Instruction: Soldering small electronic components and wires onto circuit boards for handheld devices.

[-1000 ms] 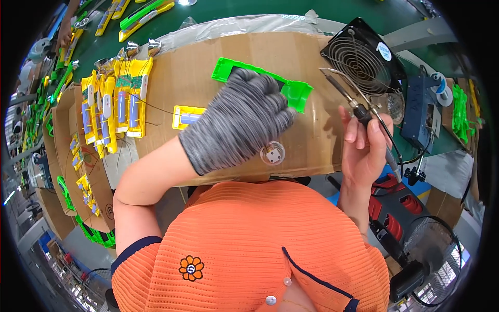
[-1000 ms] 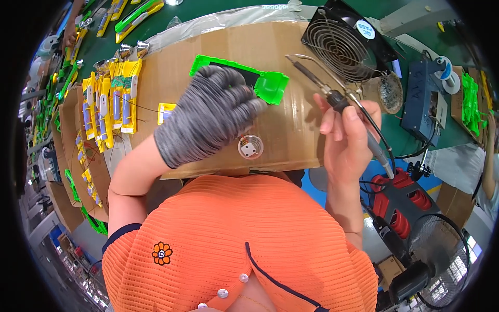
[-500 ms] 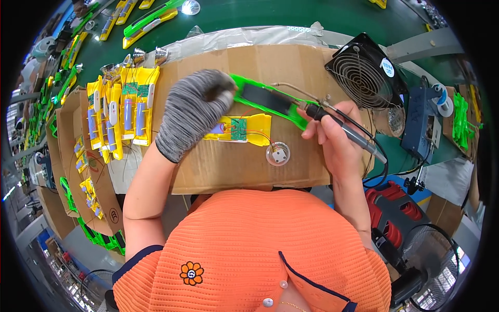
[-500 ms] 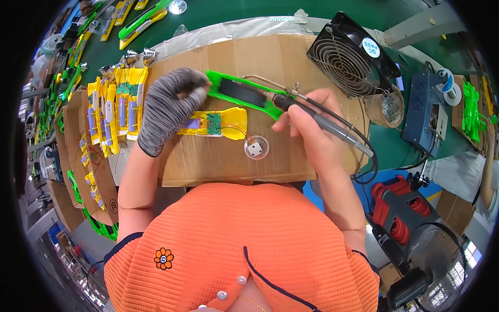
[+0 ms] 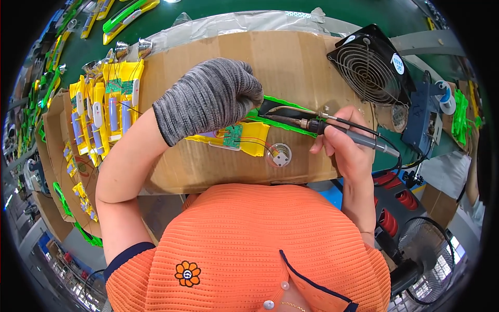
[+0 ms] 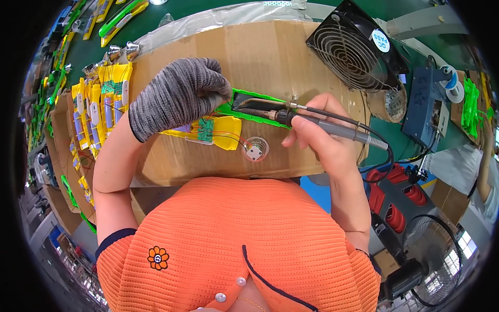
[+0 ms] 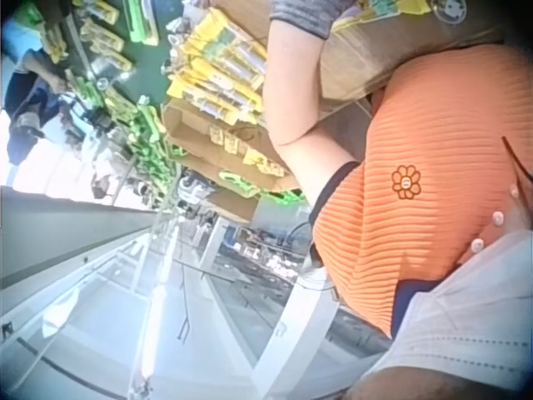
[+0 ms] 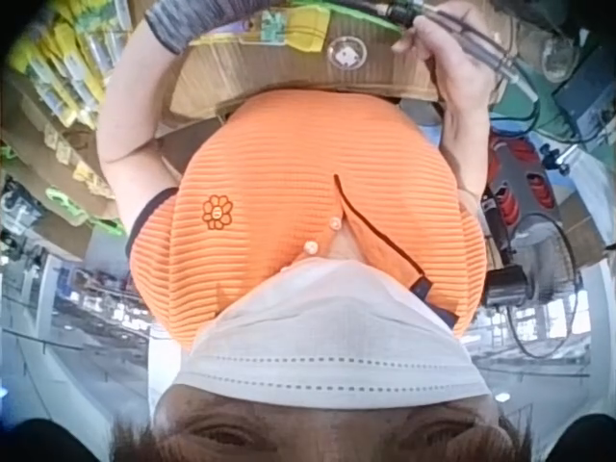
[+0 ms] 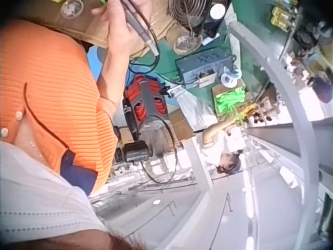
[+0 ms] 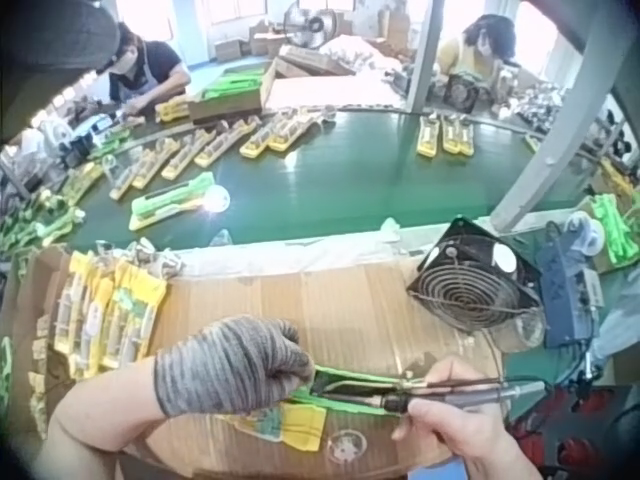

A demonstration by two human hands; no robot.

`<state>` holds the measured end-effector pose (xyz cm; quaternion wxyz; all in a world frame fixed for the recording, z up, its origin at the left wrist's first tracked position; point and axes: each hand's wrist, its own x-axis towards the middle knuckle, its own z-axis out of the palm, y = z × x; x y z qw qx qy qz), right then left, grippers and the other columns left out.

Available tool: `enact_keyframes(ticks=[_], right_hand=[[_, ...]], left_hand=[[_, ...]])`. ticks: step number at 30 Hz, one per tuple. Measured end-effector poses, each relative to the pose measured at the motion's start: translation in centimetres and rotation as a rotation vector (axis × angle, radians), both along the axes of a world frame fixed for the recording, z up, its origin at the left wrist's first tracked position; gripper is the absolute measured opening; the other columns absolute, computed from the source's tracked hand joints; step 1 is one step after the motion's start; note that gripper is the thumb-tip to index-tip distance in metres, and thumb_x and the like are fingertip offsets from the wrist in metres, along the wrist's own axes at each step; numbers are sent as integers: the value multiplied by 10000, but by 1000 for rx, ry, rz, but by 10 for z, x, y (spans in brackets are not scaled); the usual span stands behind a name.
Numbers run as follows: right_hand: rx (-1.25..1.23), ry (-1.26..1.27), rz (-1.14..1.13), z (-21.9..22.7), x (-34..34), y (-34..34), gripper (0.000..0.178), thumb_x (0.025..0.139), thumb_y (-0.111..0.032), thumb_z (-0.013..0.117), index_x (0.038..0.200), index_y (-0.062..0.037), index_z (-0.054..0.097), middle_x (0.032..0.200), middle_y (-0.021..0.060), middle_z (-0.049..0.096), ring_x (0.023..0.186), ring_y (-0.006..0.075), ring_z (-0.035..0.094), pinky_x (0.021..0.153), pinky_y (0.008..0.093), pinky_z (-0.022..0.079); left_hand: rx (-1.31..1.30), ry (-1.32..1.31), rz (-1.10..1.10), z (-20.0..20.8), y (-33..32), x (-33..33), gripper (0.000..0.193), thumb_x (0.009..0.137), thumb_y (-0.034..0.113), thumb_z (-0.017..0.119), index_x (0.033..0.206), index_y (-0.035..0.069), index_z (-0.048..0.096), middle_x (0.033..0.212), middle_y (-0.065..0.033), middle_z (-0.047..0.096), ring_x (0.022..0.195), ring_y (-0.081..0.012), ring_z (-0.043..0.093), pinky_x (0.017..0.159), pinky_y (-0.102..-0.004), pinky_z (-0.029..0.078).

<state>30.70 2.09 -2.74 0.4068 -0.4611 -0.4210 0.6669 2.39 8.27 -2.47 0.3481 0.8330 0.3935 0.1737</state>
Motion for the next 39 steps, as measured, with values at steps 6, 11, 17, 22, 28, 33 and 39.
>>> enact_keyframes(ticks=[6, 11, 17, 22, 28, 33, 39], right_hand=[[-21, -89, 18, 5, -5, 2, 140, 873, -13, 615, 945, 7, 496, 670, 57, 546, 528, 121, 524, 541, 326, 550], [-31, -118, 22, 7, -7, 3, 129, 872, -16, 622, 918, -1, 503, 634, 46, 531, 527, 120, 525, 538, 308, 539], [-41, -109, 8, 7, -9, 6, 112, 875, -20, 618, 907, 0, 512, 627, 43, 527, 506, 118, 517, 532, 305, 533], [-57, -108, 22, 6, -6, 6, 103, 881, -28, 615, 922, -8, 522, 625, 42, 533, 517, 121, 529, 525, 302, 528], [-40, 76, -59, 1, 1, 4, 137, 879, -20, 646, 928, -17, 518, 649, 48, 572, 555, 164, 620, 523, 274, 483], [40, 125, -128, -6, 6, -4, 136, 884, -2, 618, 947, -7, 498, 643, 59, 557, 527, 164, 578, 531, 314, 509], [130, 116, -153, -5, 15, -13, 163, 905, -41, 595, 1007, -11, 472, 720, 136, 605, 564, 192, 582, 614, 336, 525]], left_hand=[[-17, 61, 15, 1, 0, 2, 137, 736, 43, 735, 873, 36, 733, 779, -125, 648, 716, -300, 652, 667, -363, 536], [-15, 47, 15, 0, 1, 3, 131, 736, 49, 736, 867, 37, 731, 773, -124, 644, 711, -302, 649, 663, -366, 535], [-17, 39, 24, -1, 1, 3, 128, 734, 52, 737, 861, 43, 731, 763, -126, 639, 701, -305, 644, 651, -366, 531], [8, 62, 15, -2, 0, 4, 128, 735, 55, 738, 862, 44, 730, 764, -125, 638, 701, -305, 645, 648, -365, 529], [-17, 66, 27, 0, 0, 4, 127, 741, 60, 736, 867, 47, 729, 775, -128, 641, 713, -310, 648, 656, -370, 531], [-29, 75, 23, 1, 1, 5, 118, 747, 59, 729, 864, 47, 728, 781, -129, 643, 723, -313, 651, 669, -369, 535], [-1, 78, -2, 3, 0, 5, 127, 758, 56, 722, 885, 44, 722, 799, -136, 642, 733, -319, 652, 678, -370, 537]])
